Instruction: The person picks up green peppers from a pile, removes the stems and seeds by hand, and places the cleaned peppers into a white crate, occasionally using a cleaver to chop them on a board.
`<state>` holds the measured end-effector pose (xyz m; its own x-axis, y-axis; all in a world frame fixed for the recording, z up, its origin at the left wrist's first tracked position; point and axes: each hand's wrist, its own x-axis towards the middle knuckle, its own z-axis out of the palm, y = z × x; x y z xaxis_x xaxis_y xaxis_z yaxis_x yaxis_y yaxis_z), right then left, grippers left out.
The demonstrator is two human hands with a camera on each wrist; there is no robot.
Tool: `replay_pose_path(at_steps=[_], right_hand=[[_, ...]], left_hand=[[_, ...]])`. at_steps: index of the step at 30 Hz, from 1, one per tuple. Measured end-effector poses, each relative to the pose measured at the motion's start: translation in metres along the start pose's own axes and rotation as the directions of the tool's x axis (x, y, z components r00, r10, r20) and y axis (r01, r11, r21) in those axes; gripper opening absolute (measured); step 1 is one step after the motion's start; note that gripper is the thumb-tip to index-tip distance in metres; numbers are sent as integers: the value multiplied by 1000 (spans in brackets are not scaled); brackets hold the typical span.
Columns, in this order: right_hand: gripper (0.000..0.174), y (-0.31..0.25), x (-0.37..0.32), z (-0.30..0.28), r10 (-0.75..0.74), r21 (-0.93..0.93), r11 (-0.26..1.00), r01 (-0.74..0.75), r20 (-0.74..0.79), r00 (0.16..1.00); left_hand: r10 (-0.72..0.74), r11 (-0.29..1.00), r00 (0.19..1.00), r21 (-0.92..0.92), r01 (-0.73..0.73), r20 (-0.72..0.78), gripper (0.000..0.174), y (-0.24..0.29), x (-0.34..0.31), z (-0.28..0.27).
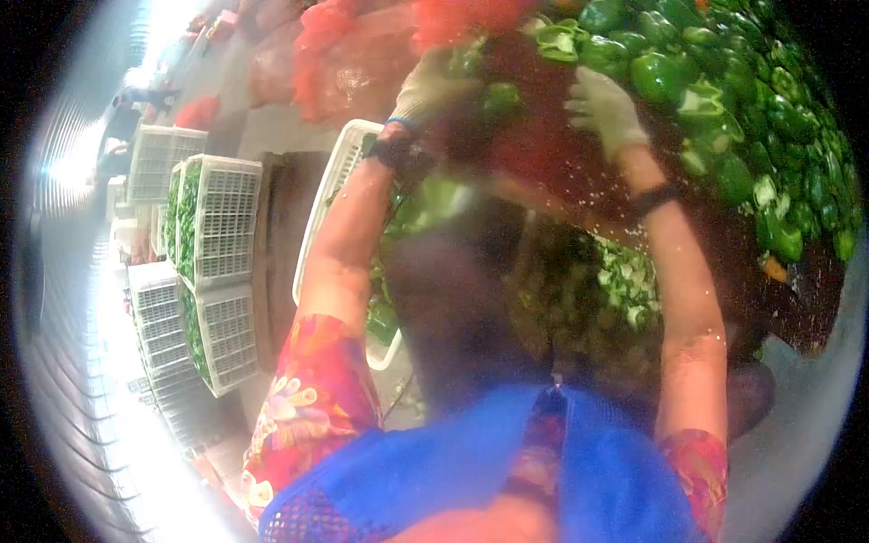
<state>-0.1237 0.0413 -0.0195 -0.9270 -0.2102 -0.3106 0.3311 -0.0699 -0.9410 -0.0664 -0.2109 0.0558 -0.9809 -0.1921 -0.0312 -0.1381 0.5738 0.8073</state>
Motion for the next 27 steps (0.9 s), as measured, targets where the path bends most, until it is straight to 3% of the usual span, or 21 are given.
replay_pose_path(at_steps=[1, 3, 4, 5, 6, 7, 8, 9, 11, 12, 14, 17, 18, 19, 20, 22, 25, 27], right_hand=[[64, -8, -12, 8, 60, 34, 998, -61, 27, 998], [64, -24, -33, 24, 116, 70, 991, -118, 40, 992], [62, -33, -43, 30, 189, 161, 965, -208, 122, 974], [61, -38, -49, 33, 248, 244, 923, -296, 209, 946], [61, -39, -50, 35, 244, 255, 923, -287, 188, 951], [60, -38, -45, 35, 136, 477, 841, -253, 267, 954], [59, -35, -42, 31, 7, 670, 707, -228, 315, 949], [59, -32, -39, 23, 9, 676, 705, -214, 293, 956], [46, -24, -35, 3, 48, 781, 598, -181, 191, 980], [46, -17, -37, -7, 51, 781, 601, -171, 176, 983], [48, -9, -48, -22, -202, 432, 885, 171, 27, 979], [51, -7, -86, -28, -296, 374, 876, 304, -80, 952], [52, -4, -84, -32, -185, 244, 939, 244, -241, 953], [52, 0, -84, -36, -178, 243, 940, 240, -251, 951], [46, 5, -85, -39, -83, 417, 890, 186, -253, 964], [37, 3, -97, -35, 89, 666, 743, 67, -197, 976], [43, 18, -102, -37, -19, 719, 687, 106, -128, 992], [46, 28, -102, -37, -46, 655, 741, 149, -171, 984]], left_hand=[[3, 1000, 1000, -3, -3, 12, 67, -4, 5, 7], [391, 904, 918, 212, -370, -63, 68, -15, 19, 25], [400, 901, 915, 203, -383, -50, 68, -10, 18, 31], [537, 792, 843, 332, -513, 22, 66, -1, 16, 36], [652, 643, 749, 441, -626, 113, 64, 7, 13, 41], [663, 636, 738, 426, -644, 126, 64, 15, 12, 50], [736, 583, 667, 393, -711, 113, 60, 23, 10, 59], [799, 528, 594, 360, -769, 96, 56, 29, 5, 66], [775, 556, 616, 308, -772, 144, 47, 37, 0, 75], [743, 571, 632, 283, -771, 222, 44, 35, 4, 82], [710, 582, 632, 246, -775, 310, 42, 40, 0, 88], [692, 636, 609, 72, -768, 387, 39, 50, -21, 97], [623, 680, 659, 124, -722, 421, 42, 58, -26, 101], [549, 717, 704, 180, -674, 451, 44, 68, -31, 103], [548, 717, 700, 174, -675, 458, 44, 78, -36, 106], [401, 755, 791, 322, -571, 462, 52, 97, -50, 110], [317, 829, 830, 291, -478, 458, 60, 105, -58, 125], [351, 840, 832, 248, -483, 431, 62, 96, -56, 142]])
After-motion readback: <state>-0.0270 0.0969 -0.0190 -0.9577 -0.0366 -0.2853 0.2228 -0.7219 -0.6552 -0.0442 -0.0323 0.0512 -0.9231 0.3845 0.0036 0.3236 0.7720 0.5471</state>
